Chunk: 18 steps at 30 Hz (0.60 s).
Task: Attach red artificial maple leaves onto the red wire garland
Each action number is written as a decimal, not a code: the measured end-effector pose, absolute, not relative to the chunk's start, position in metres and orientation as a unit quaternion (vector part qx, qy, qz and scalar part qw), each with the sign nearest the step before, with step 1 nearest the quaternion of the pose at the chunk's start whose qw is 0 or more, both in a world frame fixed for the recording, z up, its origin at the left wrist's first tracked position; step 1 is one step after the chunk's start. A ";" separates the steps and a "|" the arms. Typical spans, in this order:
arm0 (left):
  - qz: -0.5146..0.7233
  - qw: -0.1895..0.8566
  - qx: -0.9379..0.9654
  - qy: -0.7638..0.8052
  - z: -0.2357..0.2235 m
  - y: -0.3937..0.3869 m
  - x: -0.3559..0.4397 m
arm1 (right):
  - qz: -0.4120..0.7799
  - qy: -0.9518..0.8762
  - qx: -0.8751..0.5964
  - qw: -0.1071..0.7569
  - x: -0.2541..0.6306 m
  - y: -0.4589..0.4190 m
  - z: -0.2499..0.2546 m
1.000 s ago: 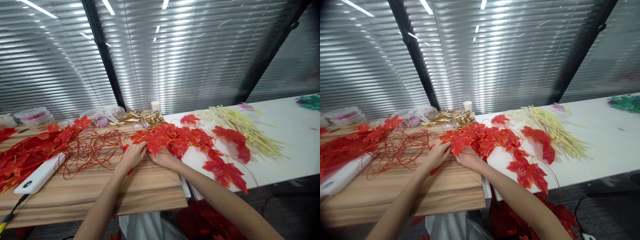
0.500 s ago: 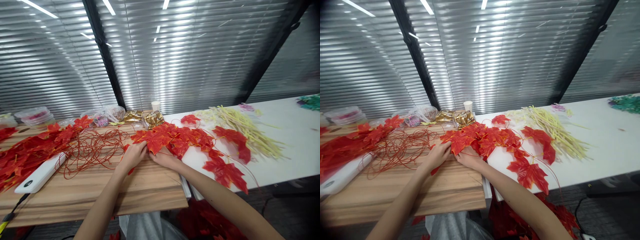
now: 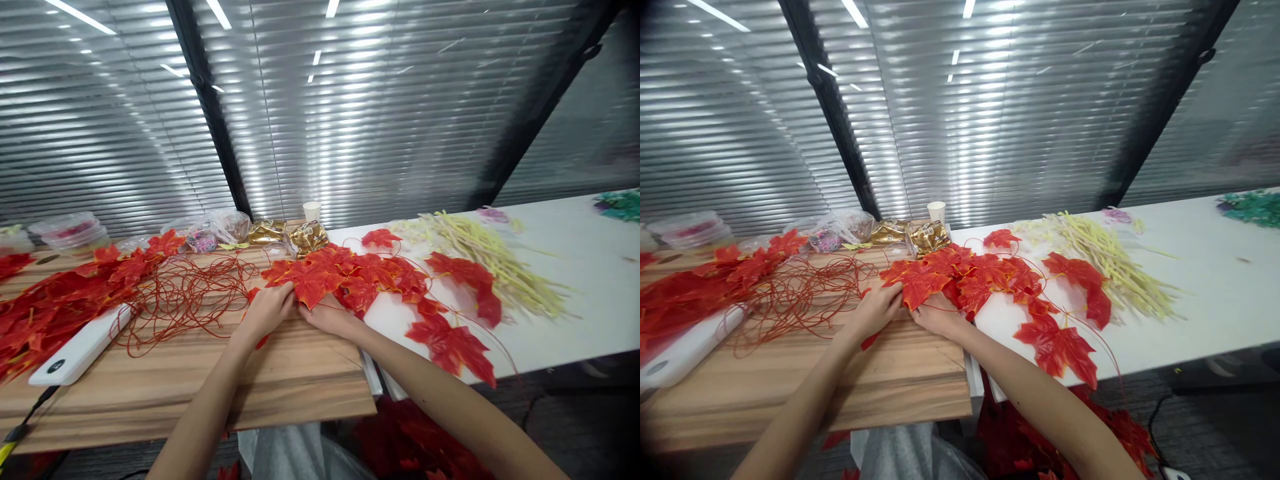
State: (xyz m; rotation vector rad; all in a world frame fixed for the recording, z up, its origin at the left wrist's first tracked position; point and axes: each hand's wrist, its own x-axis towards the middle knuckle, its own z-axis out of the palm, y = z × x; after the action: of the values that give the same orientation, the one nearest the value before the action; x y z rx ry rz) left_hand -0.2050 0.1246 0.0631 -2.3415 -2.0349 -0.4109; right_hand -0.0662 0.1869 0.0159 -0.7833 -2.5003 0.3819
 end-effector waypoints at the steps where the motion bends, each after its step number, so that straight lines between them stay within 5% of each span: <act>1: -0.129 0.008 -0.749 -0.650 0.063 0.125 -0.205 | 0.140 -0.915 -0.287 0.246 -0.066 0.187 0.016; 18: -0.134 0.004 -0.752 -0.645 0.062 0.124 -0.205 | 0.108 -0.926 -0.284 0.226 -0.068 0.189 0.014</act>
State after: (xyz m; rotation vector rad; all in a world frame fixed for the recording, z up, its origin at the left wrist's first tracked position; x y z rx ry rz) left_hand -0.2055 0.1244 0.0619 -2.3575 -2.0219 -0.4184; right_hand -0.0678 0.1886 0.0136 -0.7819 -2.5523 0.2989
